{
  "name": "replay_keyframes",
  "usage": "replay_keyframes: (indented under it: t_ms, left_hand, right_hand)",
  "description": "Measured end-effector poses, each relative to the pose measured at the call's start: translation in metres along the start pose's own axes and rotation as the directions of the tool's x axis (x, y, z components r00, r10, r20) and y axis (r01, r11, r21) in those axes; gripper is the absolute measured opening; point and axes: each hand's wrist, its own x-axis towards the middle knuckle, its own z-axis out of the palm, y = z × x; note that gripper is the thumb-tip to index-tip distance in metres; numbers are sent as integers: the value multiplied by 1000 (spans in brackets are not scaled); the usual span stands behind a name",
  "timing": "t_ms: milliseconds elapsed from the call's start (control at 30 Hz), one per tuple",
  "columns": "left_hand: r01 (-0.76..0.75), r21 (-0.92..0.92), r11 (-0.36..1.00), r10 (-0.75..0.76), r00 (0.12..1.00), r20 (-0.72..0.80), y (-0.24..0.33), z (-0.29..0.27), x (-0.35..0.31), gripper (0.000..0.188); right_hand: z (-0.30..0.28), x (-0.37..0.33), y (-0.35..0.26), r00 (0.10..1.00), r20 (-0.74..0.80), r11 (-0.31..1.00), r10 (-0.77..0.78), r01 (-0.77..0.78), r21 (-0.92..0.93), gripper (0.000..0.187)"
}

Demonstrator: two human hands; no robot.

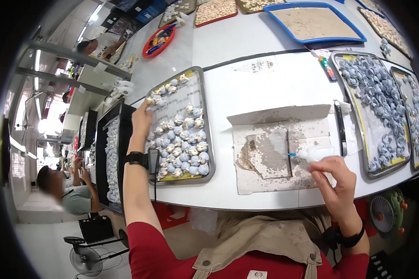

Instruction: The person assembles small decorative figures by applying glue from a squeeze bottle to a base and attaching a small clay piece. They repeat this process for multiple units, placing each completed figure onto a tray. The person also uses a small tool to adjust the attached pieces.

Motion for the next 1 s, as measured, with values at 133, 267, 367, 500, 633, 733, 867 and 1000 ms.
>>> replay_keyframes:
  t_ms: [133, 267, 367, 500, 633, 733, 867, 1000]
  left_hand:
    - [253, -899, 357, -171, 964, 204, 74, -33, -46, 30]
    - [558, -814, -162, 257, 820, 511, 173, -71, -142, 36]
    - [667, -723, -181, 398, 722, 566, 222, -69, -200, 40]
    - [682, -691, -240, 382, 721, 578, 270, -44, -237, 39]
    - [655, -699, -288, 353, 751, 558, 295, -36, -248, 40]
    - [656, -732, -182, 344, 740, 578, 299, -39, -253, 40]
    - [586, -787, -194, 295, 800, 523, 302, -42, -258, 41]
    - [558, -807, -195, 274, 821, 502, 303, -43, -260, 40]
  right_hand:
    - [-9, 12, 17, 989, -144, 951, -17, -29, -308, 25]
    - [-15, 14, 34, 995, -86, 917, 45, -75, -392, 40]
    - [-13, 8, 40, 999, -2, 796, 34, -29, -605, 43]
    - [-7, -5, 33, 998, -31, 832, 48, -57, -552, 41]
    - [-1, -18, 38, 997, -31, 909, 65, -72, -410, 38]
    - [-5, -27, 29, 989, -123, 982, 87, -106, -156, 32]
    - [-18, -36, 21, 995, -98, 998, -18, 12, -65, 29]
    - [-21, -35, 8, 986, -114, 983, -119, 101, -152, 28]
